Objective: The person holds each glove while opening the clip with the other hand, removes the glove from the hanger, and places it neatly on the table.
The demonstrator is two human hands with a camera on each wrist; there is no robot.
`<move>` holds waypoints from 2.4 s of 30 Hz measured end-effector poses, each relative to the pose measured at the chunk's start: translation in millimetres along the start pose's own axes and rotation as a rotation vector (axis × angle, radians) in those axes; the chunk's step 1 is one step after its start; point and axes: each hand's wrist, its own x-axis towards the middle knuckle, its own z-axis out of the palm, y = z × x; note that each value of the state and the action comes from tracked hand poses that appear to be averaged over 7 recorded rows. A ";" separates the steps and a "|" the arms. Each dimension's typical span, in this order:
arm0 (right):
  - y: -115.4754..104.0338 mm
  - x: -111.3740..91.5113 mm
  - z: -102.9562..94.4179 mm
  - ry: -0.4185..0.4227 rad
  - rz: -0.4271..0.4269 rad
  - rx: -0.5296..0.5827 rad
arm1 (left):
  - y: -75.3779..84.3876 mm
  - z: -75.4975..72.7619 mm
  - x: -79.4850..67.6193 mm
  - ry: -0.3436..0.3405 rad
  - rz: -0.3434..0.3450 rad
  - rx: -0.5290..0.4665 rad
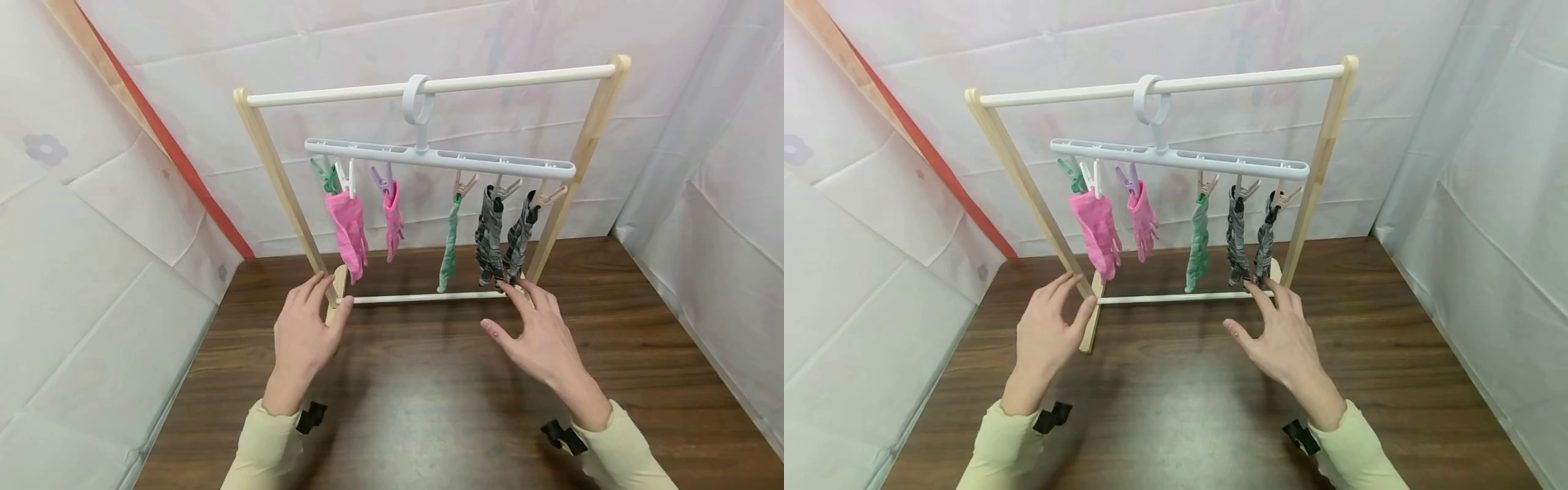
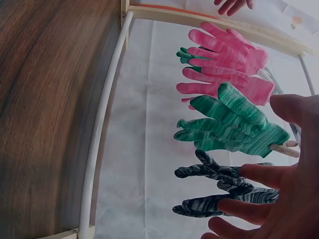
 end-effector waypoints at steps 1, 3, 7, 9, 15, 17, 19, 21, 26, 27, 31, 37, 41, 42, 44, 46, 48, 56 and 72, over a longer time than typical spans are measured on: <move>0.2 0.1 0.5 0.000 0.005 0.009 | -2.1 -0.5 2.1 0.017 -0.005 -0.013; 1.4 0.8 1.6 0.001 0.012 0.019 | -6.0 -1.2 6.0 0.053 -0.004 -0.033; 4.7 2.6 2.7 0.006 0.025 0.022 | -13.3 -1.7 12.9 0.115 0.014 -0.060; 6.2 3.4 2.9 0.008 0.031 0.022 | -16.4 -1.6 15.6 0.131 0.014 -0.069; 9.9 5.6 2.8 0.005 0.056 0.028 | -22.3 -1.8 22.3 0.150 0.006 -0.088; 10.9 5.7 2.4 0.006 0.064 0.033 | -23.1 -2.1 25.0 0.162 0.007 -0.093; 9.4 4.8 2.9 0.011 0.082 0.036 | -26.6 -1.4 30.1 0.171 0.014 -0.105; 5.5 2.7 5.0 0.025 0.110 0.035 | -32.3 -0.1 37.7 0.172 0.025 -0.127; -5.5 -4.7 12.3 0.072 0.189 0.034 | -48.6 2.8 55.8 0.161 0.052 -0.192; -9.2 -7.5 13.8 0.082 0.209 0.032 | -52.9 3.4 59.9 0.157 0.060 -0.210; -26.0 -17.0 22.2 0.112 0.288 0.019 | -70.7 6.0 78.3 0.138 0.094 -0.286; -49.3 -28.9 36.2 0.154 0.361 0.007 | -89.2 11.3 98.9 0.104 0.136 -0.393; -53.1 -32.7 37.3 0.156 0.347 0.011 | -88.5 12.3 100.0 0.090 0.118 -0.415; -54.5 -33.5 37.1 0.160 0.342 0.010 | -88.3 12.4 100.5 0.087 0.113 -0.418; -57.6 -34.9 36.0 0.170 0.331 0.008 | -87.9 12.6 101.5 0.081 0.102 -0.428; -60.7 -35.7 34.5 0.180 0.322 0.006 | -88.1 13.1 102.5 0.073 0.091 -0.442; -63.7 -36.3 33.2 0.186 0.315 0.007 | -88.6 14.1 103.6 0.058 0.082 -0.464; -107.3 -43.1 51.6 0.293 0.377 -0.062 | -113.3 43.5 135.5 -0.077 0.111 -0.675; -183.2 -36.1 99.3 0.527 0.422 -0.112 | -138.2 55.9 185.6 -0.450 0.107 -1.138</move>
